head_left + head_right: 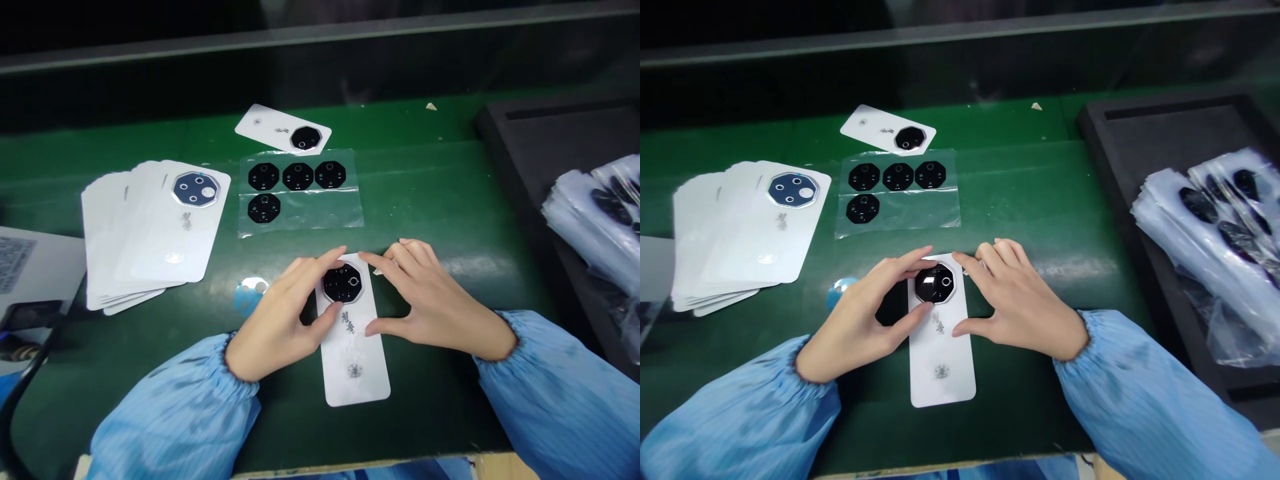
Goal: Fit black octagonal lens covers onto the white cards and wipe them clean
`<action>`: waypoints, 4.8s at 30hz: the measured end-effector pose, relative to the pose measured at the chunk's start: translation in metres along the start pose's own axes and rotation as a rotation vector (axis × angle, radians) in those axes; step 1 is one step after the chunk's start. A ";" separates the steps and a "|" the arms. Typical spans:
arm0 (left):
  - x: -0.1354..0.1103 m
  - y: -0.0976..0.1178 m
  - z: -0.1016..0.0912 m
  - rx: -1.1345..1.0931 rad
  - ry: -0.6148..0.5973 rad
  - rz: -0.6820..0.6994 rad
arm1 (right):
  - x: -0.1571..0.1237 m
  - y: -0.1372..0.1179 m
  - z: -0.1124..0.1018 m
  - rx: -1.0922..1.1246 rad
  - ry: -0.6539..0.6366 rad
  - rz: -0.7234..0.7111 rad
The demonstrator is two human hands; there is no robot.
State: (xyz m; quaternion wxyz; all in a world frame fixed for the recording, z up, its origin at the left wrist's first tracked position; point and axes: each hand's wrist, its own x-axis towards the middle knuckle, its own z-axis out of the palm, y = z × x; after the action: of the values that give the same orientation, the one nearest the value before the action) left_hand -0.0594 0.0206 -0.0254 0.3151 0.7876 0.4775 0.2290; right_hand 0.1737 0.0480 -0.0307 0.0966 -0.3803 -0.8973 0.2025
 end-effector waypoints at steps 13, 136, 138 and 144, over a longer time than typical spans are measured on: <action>0.001 0.001 -0.001 -0.012 0.007 -0.044 | 0.000 -0.001 0.000 0.006 -0.033 -0.007; -0.013 0.012 0.008 0.117 0.141 -0.118 | 0.000 -0.002 0.000 0.023 -0.069 -0.043; -0.012 0.013 0.009 0.120 0.151 -0.137 | 0.000 -0.002 0.000 0.021 -0.068 -0.049; -0.008 0.014 0.012 0.132 0.196 -0.136 | 0.000 -0.002 0.001 0.015 -0.077 -0.049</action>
State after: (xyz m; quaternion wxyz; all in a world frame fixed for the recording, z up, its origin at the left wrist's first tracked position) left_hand -0.0463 0.0054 -0.0238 0.2289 0.7463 0.5723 0.2511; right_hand 0.1723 0.0464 -0.0306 0.0697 -0.3495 -0.9077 0.2214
